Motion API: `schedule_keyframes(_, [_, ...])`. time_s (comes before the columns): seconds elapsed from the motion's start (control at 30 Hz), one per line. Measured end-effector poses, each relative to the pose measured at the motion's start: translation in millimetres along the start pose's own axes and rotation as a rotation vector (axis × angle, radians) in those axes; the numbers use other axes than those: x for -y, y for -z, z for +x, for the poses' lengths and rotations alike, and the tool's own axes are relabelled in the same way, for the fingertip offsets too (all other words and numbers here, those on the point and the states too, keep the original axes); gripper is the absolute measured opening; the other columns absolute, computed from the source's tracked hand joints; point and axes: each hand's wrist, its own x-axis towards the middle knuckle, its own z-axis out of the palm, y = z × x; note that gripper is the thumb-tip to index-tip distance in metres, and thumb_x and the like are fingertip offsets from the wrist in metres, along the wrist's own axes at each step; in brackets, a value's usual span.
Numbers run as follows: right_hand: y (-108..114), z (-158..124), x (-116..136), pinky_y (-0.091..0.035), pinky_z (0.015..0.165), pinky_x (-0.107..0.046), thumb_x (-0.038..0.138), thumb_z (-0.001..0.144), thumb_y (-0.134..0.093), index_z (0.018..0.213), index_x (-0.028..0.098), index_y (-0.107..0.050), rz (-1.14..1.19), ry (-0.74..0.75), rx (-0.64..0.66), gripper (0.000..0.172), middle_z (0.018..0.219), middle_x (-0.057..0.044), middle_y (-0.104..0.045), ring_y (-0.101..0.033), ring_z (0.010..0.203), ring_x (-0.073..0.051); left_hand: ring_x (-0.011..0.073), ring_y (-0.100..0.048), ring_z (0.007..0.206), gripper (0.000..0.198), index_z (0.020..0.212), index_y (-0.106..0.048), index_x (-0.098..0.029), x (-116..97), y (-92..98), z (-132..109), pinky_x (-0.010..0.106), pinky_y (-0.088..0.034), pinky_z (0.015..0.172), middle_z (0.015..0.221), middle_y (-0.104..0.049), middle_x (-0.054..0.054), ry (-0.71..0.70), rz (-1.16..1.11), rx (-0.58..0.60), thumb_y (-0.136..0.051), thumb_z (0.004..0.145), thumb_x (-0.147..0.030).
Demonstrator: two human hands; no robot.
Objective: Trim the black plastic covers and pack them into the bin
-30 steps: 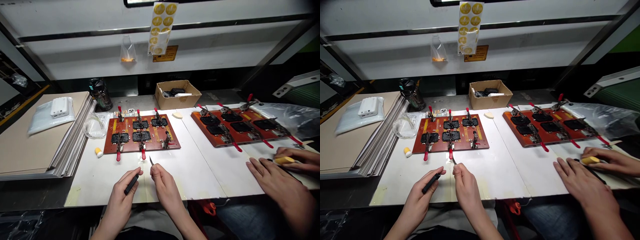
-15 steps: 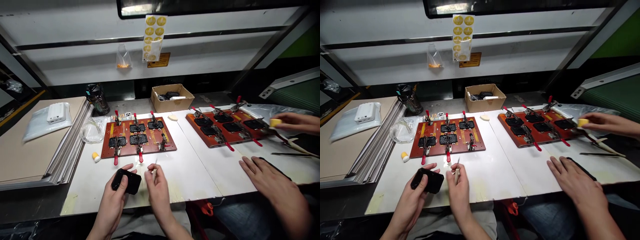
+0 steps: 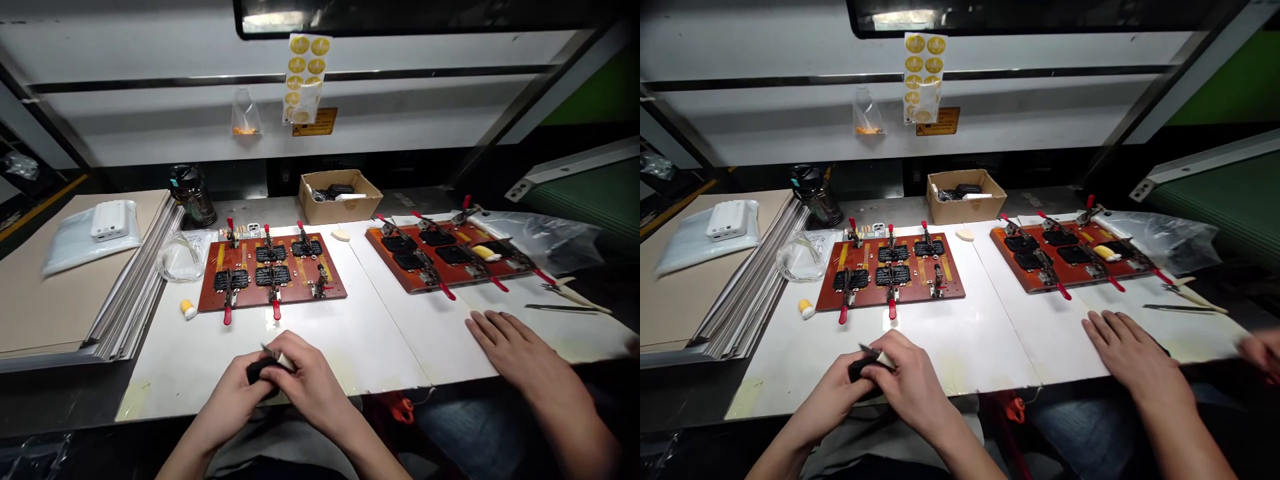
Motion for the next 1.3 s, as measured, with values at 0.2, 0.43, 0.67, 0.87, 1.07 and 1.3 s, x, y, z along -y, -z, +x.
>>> schedule_keyframes(0.2, [-4,-22,-6,-0.042,0.071,-0.025,0.043,0.108,-0.032,0.093,0.022,-0.053,-0.014,-0.178,-0.223,0.033,0.087,-0.001,-0.057,-0.055,0.078,-0.016,0.0268,-0.064,0.117,0.032,0.121,-0.072,-0.024,3,-7.9,6,0.041,-0.044,0.108,0.123,-0.073,0.007,-0.035,0.123,-0.216,-0.060,0.094,-0.035])
schedule_keyframes(0.43, [-36,-37,1,-0.028,0.054,-0.026,0.053,0.104,-0.031,0.091,0.022,-0.058,-0.198,-0.125,0.028,0.043,0.071,0.000,-0.059,-0.052,0.059,-0.016,0.0245,-0.061,0.122,0.034,0.129,-0.067,-0.026,6,-12.2,12,0.037,-0.046,0.105,0.133,-0.067,0.009,-0.133,0.179,-0.195,-0.052,0.099,-0.033])
schedule_keyframes(0.67, [-39,-35,7,-0.025,0.057,-0.027,0.048,0.107,-0.026,0.089,0.023,-0.054,-0.339,-0.195,0.035,0.042,0.077,-0.001,-0.066,-0.057,0.062,-0.017,0.0215,-0.059,0.125,0.035,0.129,-0.065,-0.030,8,-11.8,11,0.033,-0.047,0.104,0.135,-0.064,0.005,-0.127,0.158,-0.181,-0.051,0.097,-0.024])
schedule_keyframes(0.87, [-41,-35,4,-0.023,0.057,-0.027,0.049,0.107,-0.025,0.091,0.024,-0.052,-0.347,-0.187,0.040,0.040,0.075,0.001,-0.063,-0.053,0.060,-0.016,0.0214,-0.061,0.120,0.028,0.119,-0.068,-0.027,6,-12.2,10,0.032,-0.047,0.103,0.130,-0.066,0.006,-0.137,0.155,-0.180,-0.052,0.097,-0.024])
schedule_keyframes(1.07, [-38,-32,6,-0.028,0.059,-0.027,0.048,0.107,-0.024,0.090,0.023,-0.052,-0.298,-0.174,0.054,0.041,0.078,-0.001,-0.065,-0.055,0.063,-0.017,0.0211,-0.061,0.119,0.029,0.119,-0.068,-0.027,3,-11.1,12,0.031,-0.046,0.103,0.125,-0.067,0.005,-0.158,0.178,-0.175,-0.051,0.095,-0.021])
schedule_keyframes(1.3, [-40,-31,8,-0.029,0.059,-0.028,0.051,0.107,-0.023,0.092,0.023,-0.055,-0.324,-0.201,0.031,0.044,0.078,-0.002,-0.067,-0.059,0.064,-0.019,0.0234,-0.062,0.116,0.034,0.118,-0.068,-0.025,4,-11.5,12,0.033,-0.048,0.099,0.123,-0.067,0.007,-0.158,0.176,-0.187,-0.051,0.090,-0.015])
